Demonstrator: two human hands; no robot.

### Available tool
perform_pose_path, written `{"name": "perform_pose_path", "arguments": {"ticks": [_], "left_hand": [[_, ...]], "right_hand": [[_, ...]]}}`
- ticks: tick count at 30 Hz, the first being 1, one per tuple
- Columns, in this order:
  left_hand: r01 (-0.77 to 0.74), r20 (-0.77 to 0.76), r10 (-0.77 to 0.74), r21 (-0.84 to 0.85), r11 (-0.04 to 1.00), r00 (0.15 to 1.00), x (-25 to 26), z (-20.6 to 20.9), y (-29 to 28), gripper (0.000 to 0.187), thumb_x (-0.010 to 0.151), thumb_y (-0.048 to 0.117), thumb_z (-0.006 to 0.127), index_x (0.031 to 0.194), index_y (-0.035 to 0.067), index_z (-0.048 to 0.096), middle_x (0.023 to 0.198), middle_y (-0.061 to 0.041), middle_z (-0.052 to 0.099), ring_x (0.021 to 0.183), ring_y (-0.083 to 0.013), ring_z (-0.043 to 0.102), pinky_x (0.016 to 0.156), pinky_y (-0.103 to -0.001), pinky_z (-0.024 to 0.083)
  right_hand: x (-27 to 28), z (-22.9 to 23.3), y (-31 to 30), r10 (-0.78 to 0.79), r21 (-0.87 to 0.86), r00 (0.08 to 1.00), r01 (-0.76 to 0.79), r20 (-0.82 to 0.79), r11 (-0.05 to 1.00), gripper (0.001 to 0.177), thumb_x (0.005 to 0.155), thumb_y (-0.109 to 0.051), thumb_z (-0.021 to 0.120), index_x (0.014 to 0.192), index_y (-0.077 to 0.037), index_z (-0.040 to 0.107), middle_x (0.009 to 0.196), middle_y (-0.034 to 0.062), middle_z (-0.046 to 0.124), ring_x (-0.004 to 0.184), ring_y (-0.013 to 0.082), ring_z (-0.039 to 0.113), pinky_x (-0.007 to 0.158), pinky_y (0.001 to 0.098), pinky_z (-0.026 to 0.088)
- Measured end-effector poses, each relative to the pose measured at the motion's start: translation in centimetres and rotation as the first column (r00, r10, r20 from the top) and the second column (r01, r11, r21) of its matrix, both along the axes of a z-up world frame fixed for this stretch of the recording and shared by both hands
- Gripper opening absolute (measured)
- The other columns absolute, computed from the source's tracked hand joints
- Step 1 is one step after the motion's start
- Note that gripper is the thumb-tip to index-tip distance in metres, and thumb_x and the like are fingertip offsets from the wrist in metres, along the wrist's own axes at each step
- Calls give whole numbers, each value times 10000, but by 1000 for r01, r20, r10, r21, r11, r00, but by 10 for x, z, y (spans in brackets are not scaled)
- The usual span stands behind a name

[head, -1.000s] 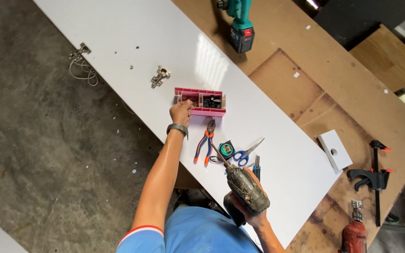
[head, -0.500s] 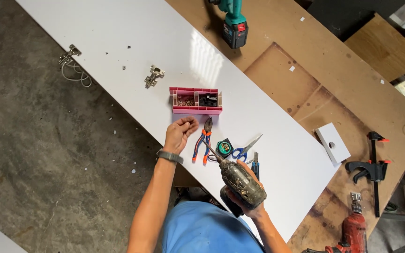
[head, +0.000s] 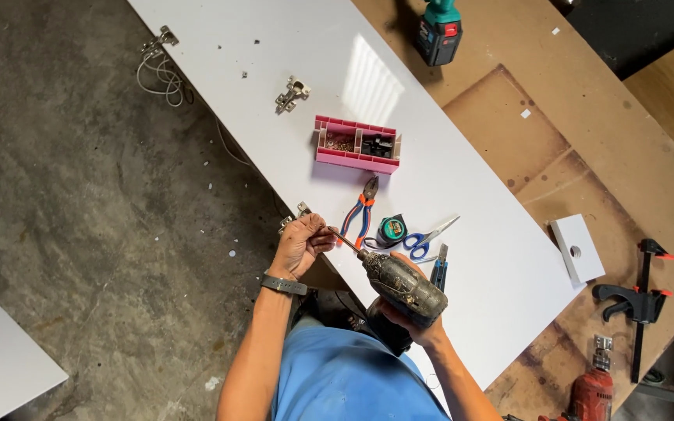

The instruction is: Installing and adjusting metal hinges on a white cabinet door panel using pliers and a cordless drill.

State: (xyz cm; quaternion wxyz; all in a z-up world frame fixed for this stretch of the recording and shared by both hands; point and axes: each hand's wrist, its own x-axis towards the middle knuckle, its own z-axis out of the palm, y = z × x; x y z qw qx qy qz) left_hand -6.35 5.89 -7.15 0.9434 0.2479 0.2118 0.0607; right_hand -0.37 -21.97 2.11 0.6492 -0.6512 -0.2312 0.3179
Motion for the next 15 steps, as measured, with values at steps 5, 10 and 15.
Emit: {"name": "perform_pose_path", "arguments": {"ticks": [5,10,15], "left_hand": [[-56,-62,56,-11,998,997,-10,1,-10,233,1001,275,626,918,60,654,860,-178,767,718,-212,769,636,-320,646],[-107,-106,111,39,993,988,-22,-23,-17,284,990,318,657,910,46,651,829,-167,757,668,-198,748,603,-315,630],[-209,-224,209,24,978,952,-40,-36,-35,283,975,321,682,876,61,630,781,-146,739,617,-176,724,573,-298,619]], "right_hand": [[-4,8,11,38,-18,996,-36,79,999,902,735,3,843,1532,-95,431,1339,77,679,1142,179,676,1015,377,571],[-7,14,21,106,-149,980,-81,169,986,899,727,-37,850,1526,-90,442,1359,98,688,1209,214,683,1061,393,556],[-11,16,29,215,-219,918,-146,332,965,851,742,-70,829,1510,-52,463,1404,153,656,1255,271,664,1118,410,490]]}}
